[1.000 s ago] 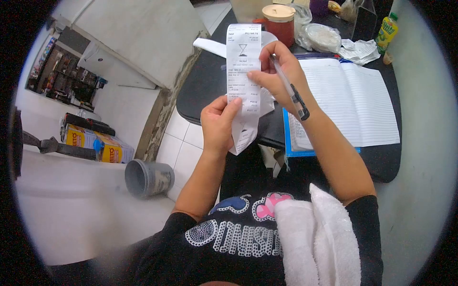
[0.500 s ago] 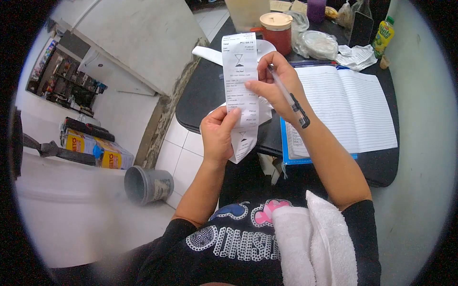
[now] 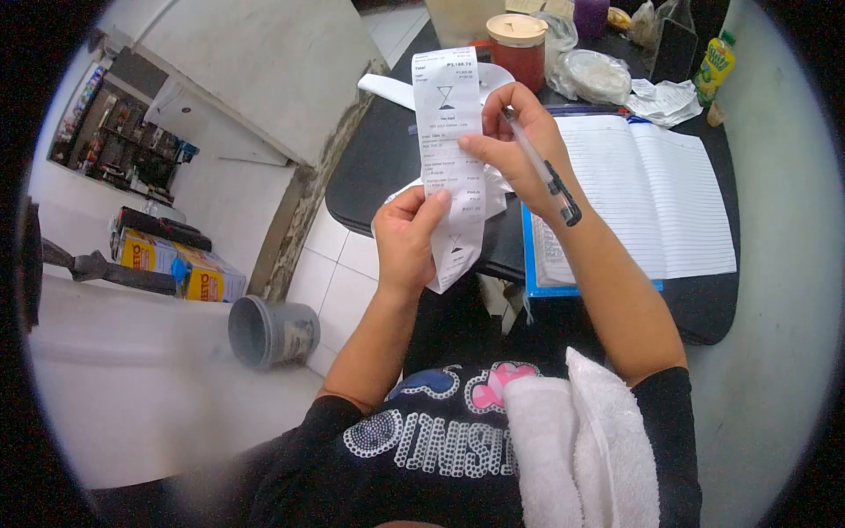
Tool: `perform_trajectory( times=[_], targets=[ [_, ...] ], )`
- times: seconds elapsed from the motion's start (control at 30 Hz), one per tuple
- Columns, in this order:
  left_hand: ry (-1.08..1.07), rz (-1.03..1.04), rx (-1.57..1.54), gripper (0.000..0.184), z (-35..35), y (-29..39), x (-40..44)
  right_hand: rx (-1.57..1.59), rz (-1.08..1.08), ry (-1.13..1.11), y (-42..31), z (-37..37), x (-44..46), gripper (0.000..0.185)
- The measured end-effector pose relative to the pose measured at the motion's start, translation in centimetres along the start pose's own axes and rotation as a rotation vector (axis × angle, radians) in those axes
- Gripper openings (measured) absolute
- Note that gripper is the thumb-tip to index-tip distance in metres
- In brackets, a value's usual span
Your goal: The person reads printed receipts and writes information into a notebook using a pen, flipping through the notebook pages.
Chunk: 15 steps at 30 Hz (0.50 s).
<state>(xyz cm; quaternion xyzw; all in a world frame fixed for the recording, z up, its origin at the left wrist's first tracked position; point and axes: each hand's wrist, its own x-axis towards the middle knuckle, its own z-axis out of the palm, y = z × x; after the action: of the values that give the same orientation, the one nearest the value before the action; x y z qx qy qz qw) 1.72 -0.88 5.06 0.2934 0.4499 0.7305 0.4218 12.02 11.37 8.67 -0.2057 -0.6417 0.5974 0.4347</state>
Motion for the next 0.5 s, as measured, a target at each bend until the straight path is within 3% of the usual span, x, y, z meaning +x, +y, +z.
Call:
perform_trajectory(
  times=[0.5],
  targets=[
    [-0.006, 0.008, 0.001, 0.015, -0.1, -0.4, 0.1, -0.057, 0.067, 0.016, -1.2, -0.1, -1.9, 0.031]
  ],
)
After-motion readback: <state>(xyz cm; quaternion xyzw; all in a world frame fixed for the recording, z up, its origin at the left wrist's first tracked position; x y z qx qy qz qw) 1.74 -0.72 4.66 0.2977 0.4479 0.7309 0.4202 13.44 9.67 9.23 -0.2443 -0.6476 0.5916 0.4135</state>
